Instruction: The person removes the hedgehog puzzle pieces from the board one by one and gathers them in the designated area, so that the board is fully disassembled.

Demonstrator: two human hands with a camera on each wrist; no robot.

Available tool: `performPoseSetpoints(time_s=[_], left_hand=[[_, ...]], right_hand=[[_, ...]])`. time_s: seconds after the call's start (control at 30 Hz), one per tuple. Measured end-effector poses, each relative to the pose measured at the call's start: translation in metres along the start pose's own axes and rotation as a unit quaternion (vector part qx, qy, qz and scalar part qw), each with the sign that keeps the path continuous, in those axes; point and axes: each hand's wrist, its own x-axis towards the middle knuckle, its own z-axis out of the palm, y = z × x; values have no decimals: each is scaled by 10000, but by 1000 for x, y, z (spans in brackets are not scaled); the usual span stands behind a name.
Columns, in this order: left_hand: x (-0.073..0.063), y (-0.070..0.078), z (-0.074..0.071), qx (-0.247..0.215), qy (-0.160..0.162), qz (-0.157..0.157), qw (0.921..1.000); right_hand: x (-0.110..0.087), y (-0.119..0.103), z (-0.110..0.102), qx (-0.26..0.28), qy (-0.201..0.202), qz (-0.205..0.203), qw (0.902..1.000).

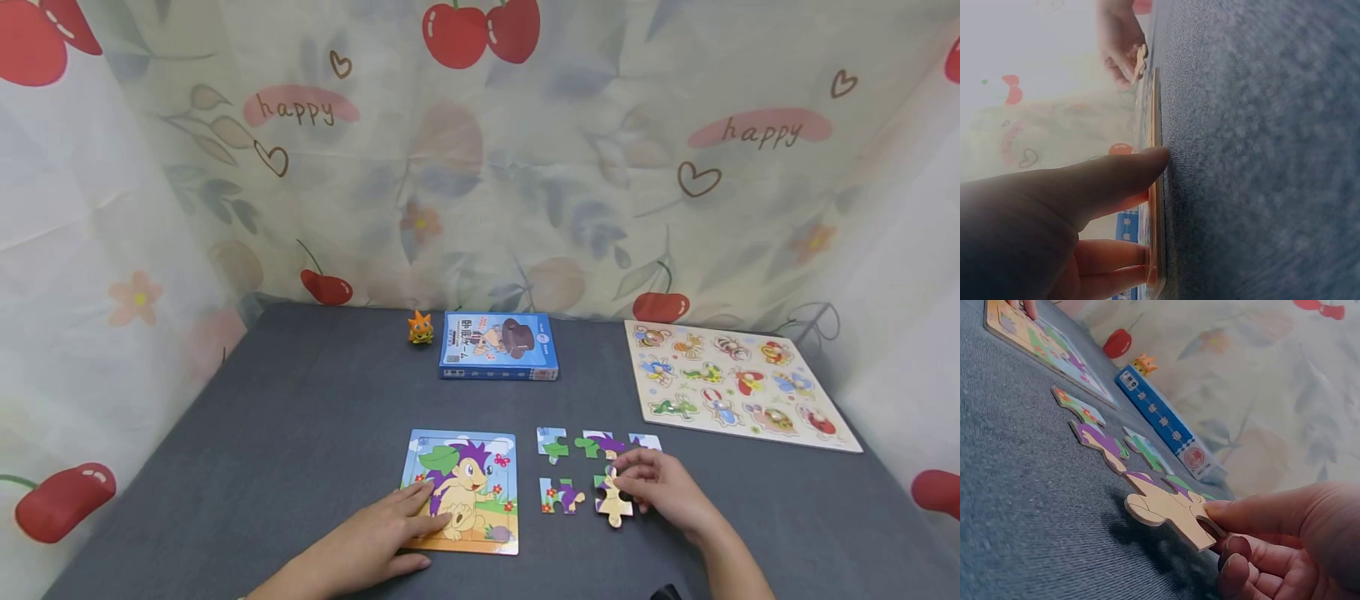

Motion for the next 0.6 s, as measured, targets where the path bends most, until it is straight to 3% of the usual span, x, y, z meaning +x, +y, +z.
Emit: performPoseSetpoints(time_s=[0.2,0.6], left_hand=[[0,0,0,-80,-66,-47,9999],[-1,0,0,-4,54,10,10000]], right_hand=[[-1,2,3,-43,-45,-195,9998],[3,5,10,-424,500,-415,9970]])
